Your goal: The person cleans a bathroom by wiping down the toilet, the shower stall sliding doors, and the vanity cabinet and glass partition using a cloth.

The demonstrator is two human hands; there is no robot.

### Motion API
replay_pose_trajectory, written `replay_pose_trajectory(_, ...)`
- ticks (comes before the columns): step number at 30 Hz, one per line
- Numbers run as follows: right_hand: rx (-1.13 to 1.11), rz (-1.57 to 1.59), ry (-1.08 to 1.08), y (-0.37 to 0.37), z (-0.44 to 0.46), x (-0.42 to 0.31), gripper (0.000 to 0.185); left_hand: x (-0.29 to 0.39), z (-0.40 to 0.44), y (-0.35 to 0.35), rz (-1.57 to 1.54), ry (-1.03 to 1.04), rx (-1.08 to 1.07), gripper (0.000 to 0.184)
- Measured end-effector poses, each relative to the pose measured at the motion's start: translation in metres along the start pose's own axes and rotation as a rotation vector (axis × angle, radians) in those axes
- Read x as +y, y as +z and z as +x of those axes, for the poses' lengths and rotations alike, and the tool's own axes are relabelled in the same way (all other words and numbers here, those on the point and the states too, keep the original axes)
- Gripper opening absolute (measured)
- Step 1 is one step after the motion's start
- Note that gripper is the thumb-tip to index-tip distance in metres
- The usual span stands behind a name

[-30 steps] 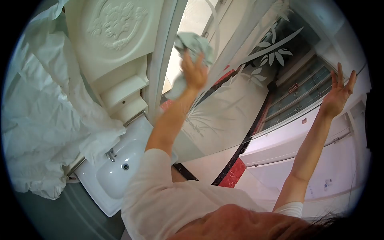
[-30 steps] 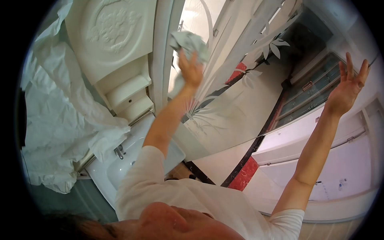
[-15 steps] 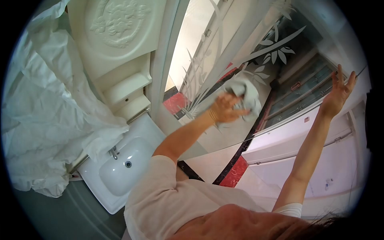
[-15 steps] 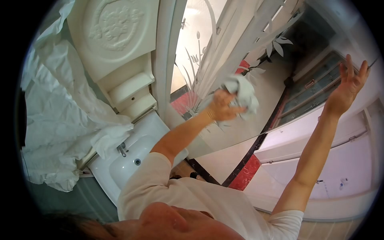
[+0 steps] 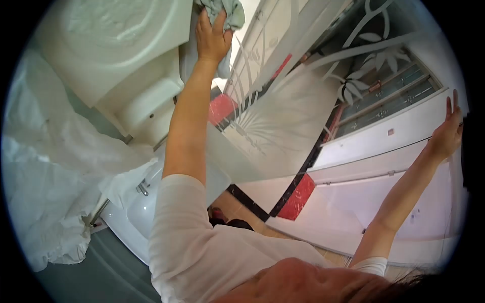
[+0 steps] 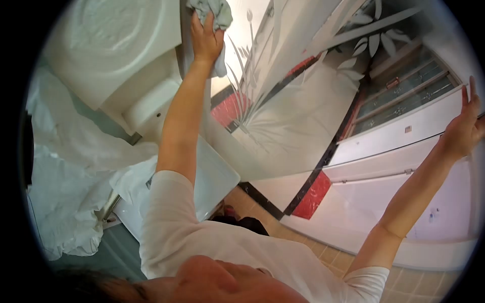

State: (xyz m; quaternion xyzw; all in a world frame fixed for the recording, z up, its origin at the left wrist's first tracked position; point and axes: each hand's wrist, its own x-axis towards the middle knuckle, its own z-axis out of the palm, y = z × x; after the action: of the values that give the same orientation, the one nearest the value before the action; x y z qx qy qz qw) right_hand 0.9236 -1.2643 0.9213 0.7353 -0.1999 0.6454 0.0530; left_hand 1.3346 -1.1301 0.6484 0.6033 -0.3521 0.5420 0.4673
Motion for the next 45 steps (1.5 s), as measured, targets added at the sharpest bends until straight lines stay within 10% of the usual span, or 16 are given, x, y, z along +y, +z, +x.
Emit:
replay_pose_trajectory(18, -0.090, -0.233, -0.150, 0.001, -0.044, 0.044, 0.045, 0.115, -0.146, -0.013, -0.113, -0.467, -0.037, 0.055)
replay_pose_trajectory(25, -0.100, 0.110, -0.040, 0.003, -0.036, 0.053, 0.040, 0.265, -0.175, -0.038, -0.342, -0.203, -0.151, 0.037)
replay_pose_trajectory(32, -0.074, 0.253, -0.044, 0.012, -0.046, 0.049, 0.035, 0.213, -0.137, -0.100, -0.586, -0.102, -0.475, 0.022)
replay_pose_trajectory(40, -0.078, 0.198, -0.156, 0.013, -0.049, 0.049, 0.044, 0.007, -0.075, -0.232, 0.830, -0.423, -0.483, 0.031)
replay_pose_trajectory(45, -0.075, 0.314, -0.070, 0.015, -0.051, 0.039, 0.043, 0.001, -0.085, -0.214, 0.979, -0.554, -0.647, 0.026)
